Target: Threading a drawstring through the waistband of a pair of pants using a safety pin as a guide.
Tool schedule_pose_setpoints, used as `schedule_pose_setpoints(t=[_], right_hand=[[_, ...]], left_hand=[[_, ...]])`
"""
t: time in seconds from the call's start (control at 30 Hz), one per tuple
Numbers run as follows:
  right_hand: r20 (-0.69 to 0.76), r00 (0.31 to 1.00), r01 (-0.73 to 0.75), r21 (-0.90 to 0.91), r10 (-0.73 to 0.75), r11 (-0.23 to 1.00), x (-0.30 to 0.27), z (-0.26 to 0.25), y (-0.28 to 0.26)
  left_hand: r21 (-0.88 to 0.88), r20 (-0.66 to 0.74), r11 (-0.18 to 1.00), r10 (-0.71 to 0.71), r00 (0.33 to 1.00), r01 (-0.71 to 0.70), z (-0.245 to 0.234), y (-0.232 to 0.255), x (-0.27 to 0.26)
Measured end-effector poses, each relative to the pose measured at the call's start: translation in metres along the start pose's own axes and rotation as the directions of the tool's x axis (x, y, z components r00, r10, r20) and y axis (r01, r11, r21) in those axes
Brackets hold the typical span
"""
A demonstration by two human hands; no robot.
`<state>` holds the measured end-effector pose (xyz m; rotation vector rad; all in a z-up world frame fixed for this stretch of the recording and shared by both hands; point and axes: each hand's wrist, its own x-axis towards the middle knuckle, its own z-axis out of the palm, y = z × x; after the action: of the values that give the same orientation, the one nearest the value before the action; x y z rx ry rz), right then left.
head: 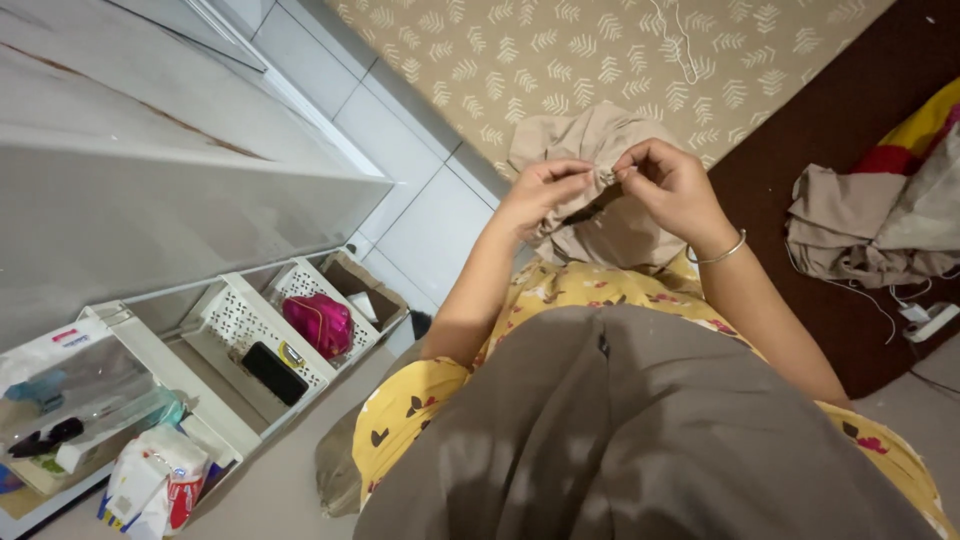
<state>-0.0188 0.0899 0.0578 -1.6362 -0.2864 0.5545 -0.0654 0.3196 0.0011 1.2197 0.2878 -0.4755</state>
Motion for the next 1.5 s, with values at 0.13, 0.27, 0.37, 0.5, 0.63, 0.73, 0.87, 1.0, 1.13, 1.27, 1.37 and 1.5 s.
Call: schedule_pose_setpoints(t=[0.13,0.27,0.37,0.5,0.63,0.73,0.87,1.0,1.13,1.27,1.37,1.5], right_hand=[[-0.012,1.000,-0.005,0.000,0.005,1.000,0.001,0.003,0.007],[-0.068,0.997,-0.019,0.096,0.026,0.995,0.003,0.005,0.014],[-0.154,0.987,0.036,-0.009,-0.037,0.999,-0.003,0.007,-0.001],[-0.238,0.952,0.137,-0.236,-0.195,0.962,-0.015,0.008,-0.016],[-0.222,0.964,0.113,-0.172,-0.150,0.979,-0.023,0.007,-0.015],[-0.195,0.974,0.086,-0.154,-0.116,0.984,-0.024,0.007,-0.015],[-0.239,0.968,0.030,-0.192,-0.077,0.981,-0.023,0.006,-0.018],[-0.266,0.958,0.045,-0.234,-0.109,0.971,-0.024,0.005,-0.019],[-0.263,0.960,0.041,-0.218,-0.099,0.975,-0.023,0.002,-0.015],[-0.260,0.959,0.055,-0.231,-0.116,0.971,-0.023,0.001,-0.015],[-0.249,0.953,0.101,-0.281,-0.174,0.954,-0.024,0.001,-0.023],[-0.286,0.935,0.144,-0.233,-0.209,0.962,-0.023,0.004,-0.013]], left_hand=[[-0.045,0.053,0.999,0.017,0.998,-0.015,0.003,-0.023,0.013],[-0.104,0.050,0.992,0.071,0.996,-0.066,0.008,-0.035,0.019],[-0.239,0.026,0.969,0.077,0.997,-0.068,0.016,-0.033,0.015],[-0.422,-0.045,0.906,0.020,0.999,-0.037,0.024,-0.030,0.012],[-0.408,-0.059,0.912,0.018,0.998,-0.041,0.029,-0.028,0.009],[-0.271,-0.066,0.961,0.041,0.997,-0.057,0.033,-0.026,0.008],[-0.172,-0.075,0.982,0.060,0.995,-0.072,0.035,-0.023,0.008],[-0.066,-0.066,0.994,0.081,0.995,-0.086,0.038,-0.020,0.007],[-0.061,-0.057,0.994,0.089,0.994,-0.093,0.039,-0.022,0.011],[-0.089,-0.018,0.992,0.086,0.996,-0.087,0.042,-0.019,0.011],[-0.103,-0.016,0.991,0.084,0.996,-0.085,0.044,-0.013,0.009],[-0.076,-0.026,0.990,0.118,0.993,-0.119,0.045,-0.011,0.009]])
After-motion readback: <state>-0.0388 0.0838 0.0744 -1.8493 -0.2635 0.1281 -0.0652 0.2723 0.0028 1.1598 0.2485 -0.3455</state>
